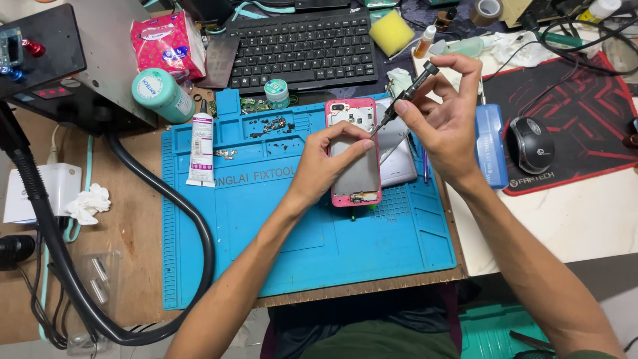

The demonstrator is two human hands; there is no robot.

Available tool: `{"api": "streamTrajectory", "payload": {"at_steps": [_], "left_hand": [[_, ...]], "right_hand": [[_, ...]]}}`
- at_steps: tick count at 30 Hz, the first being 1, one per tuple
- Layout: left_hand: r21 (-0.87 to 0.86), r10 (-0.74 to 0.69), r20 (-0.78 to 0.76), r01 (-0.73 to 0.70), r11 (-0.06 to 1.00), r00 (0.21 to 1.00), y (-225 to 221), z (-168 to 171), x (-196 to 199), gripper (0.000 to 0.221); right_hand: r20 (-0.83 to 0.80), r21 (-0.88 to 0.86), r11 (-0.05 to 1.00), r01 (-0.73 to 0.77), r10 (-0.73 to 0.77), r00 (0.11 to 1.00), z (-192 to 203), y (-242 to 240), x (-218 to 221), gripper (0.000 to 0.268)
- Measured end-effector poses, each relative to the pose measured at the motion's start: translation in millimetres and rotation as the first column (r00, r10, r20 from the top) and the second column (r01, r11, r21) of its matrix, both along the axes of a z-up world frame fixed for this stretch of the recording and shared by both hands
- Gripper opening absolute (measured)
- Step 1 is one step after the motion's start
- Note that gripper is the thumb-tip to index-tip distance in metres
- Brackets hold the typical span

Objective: A person disassembles a mobile phone by removing internal screws with a screwdriver and prying the casing apart.

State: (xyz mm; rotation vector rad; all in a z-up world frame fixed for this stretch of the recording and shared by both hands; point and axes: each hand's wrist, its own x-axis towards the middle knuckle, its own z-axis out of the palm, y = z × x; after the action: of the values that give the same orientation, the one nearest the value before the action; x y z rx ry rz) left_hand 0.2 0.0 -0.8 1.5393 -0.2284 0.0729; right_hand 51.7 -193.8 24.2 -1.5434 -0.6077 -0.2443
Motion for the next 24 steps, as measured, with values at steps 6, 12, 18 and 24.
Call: {"api": "streamTrajectory", "payload": {"at_steps": [6,12,18,24], "left_hand": [[-0.087,0.036,-0.041,-0.040,0.995,0.999,-0.7,-6.0,2.0,0.009],[-0.100,0.039,-0.032,-0.042,0.994,0.999,1.1,-0.3,0.9,0.010],[-0.223,0.144,0.023,-0.135,0.965,0.989,11.5,-0.9,4.6,0.056],[-0.304,0.284,0.051,-0.256,0.918,0.958,24.3,-2.6,12.3,0.057]], "right_hand": [[-0.039,0.029,0.997,-0.073,0.074,0.997,3.2,3.8,-10.0,0.052],[0.085,0.026,0.998,0.063,-0.065,0.994,-5.3,9.6,-10.8,0.053],[0.110,0.097,0.995,0.029,-0.040,0.993,3.2,14.0,-20.2,0.048],[0.299,-0.071,0.979,-0.192,0.205,0.932,-3.5,9.0,-17.8,0.052]]}}
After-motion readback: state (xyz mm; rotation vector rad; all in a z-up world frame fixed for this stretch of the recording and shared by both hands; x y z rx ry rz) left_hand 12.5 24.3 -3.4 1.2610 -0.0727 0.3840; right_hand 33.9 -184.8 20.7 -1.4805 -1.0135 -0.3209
